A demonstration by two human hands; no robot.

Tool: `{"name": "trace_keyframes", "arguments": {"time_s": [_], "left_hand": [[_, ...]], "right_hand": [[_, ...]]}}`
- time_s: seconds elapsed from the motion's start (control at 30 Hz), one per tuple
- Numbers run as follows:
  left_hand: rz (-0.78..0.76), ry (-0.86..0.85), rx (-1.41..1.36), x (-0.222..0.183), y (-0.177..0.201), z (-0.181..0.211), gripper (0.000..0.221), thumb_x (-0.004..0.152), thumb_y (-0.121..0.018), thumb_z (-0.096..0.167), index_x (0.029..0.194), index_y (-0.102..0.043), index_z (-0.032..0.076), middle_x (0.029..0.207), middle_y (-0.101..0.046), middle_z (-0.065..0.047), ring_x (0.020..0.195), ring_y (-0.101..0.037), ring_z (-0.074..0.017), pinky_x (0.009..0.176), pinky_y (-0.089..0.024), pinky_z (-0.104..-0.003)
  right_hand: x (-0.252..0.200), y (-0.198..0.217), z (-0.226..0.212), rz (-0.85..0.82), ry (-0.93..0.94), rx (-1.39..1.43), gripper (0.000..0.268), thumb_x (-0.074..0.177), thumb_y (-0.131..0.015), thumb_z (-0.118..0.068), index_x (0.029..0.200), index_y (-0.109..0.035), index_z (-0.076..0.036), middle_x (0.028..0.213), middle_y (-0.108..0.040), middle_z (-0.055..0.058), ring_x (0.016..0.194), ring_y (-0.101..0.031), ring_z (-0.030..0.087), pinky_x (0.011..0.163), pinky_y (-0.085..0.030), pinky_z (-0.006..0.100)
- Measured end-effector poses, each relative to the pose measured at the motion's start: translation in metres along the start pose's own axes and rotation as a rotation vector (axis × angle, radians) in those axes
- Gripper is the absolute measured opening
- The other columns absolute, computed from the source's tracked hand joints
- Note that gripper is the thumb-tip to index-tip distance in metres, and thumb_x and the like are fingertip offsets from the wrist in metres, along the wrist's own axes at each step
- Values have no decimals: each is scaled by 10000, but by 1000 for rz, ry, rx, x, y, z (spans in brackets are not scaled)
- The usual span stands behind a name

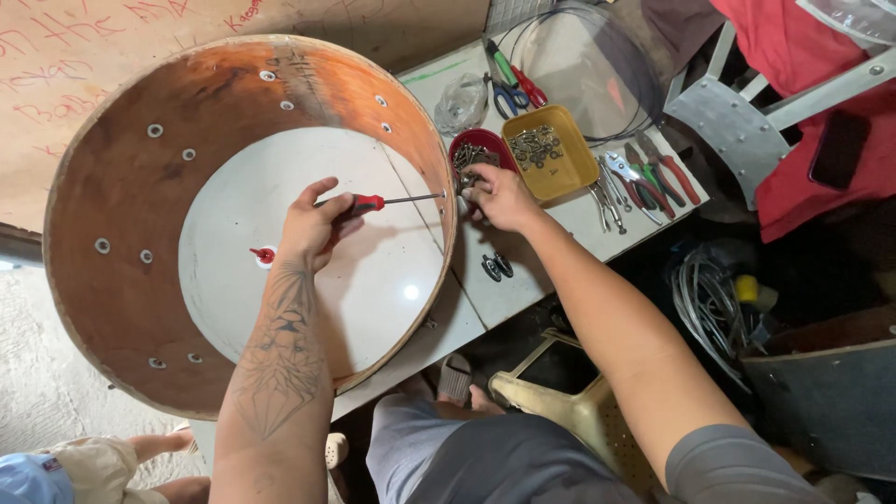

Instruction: Repairing a drum by applying glue to lugs and fastening them with a screwdriver

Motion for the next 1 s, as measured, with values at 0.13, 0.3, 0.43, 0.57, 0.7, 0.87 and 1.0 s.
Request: {"name": "trace_keyframes", "arguments": {"time_s": [0.13, 0.3, 0.43, 0.57, 0.7, 0.87, 1.0], "left_hand": [[66, 256, 400, 62, 32, -63, 506, 1061, -463, 477, 1339, -496, 56, 849, -710, -295, 685, -762, -394, 609, -660, -557], [11, 134, 197, 36, 25, -35, 585, 992, -704, 271, 1435, -410, 28, 976, -711, -237, 714, -739, -305, 665, -678, -523], [18, -15, 58, 28, 27, -25, 622, 881, -763, 34, 1418, -450, 25, 1074, -649, -215, 843, -756, -325, 743, -703, -437], [-15, -91, 69, 23, 19, -18, 584, 775, -724, -111, 1330, -560, -33, 1104, -615, -182, 927, -689, -257, 835, -677, -363], [4, 105, 276, 12, 9, -13, 450, 959, -671, 186, 1349, -544, -2, 1071, -653, -219, 853, -737, -309, 761, -679, -428], [82, 162, 494, 43, 19, -38, 389, 1013, -564, 375, 1089, -635, 0, 742, -679, -201, 564, -730, -323, 504, -662, -480], [105, 36, 369, 33, 18, -23, 448, 984, -677, 281, 1282, -537, -23, 816, -704, -220, 590, -728, -258, 549, -687, -413]], "right_hand": [[4, 1, 7, -12, 7, -17, 341, 953, -673, -81, 1289, -660, -141, 819, -717, 73, 632, -735, 173, 571, -602, 286], [-7, 0, -6, -4, -16, -4, 347, 952, -677, -61, 1293, -657, -124, 868, -727, 118, 634, -732, 195, 565, -613, 293], [-3, 3, -8, -4, -9, -33, 324, 965, -687, -119, 1289, -670, -130, 870, -746, 125, 627, -743, 198, 565, -614, 303], [2, 1, -7, -2, 23, -70, 325, 973, -660, -110, 1298, -659, -101, 821, -734, 119, 602, -736, 205, 597, -611, 322], [-1, -2, -4, 15, 24, -51, 290, 983, -643, -131, 1273, -660, -135, 793, -742, 97, 603, -750, 202, 634, -617, 307], [-12, -1, -2, 25, 16, -37, 331, 990, -641, -127, 1320, -616, -147, 790, -730, 96, 634, -755, 208, 681, -603, 297], [-16, -1, -6, 21, 45, -3, 350, 988, -651, -100, 1332, -596, -127, 767, -700, 107, 619, -741, 216, 683, -590, 299]]}}
Point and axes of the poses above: each hand's wrist, its own x-axis towards the middle knuckle, its own y-axis out of the back of the hand, z = x × y, the point moved 3 cm from there along x, towards the middle knuckle
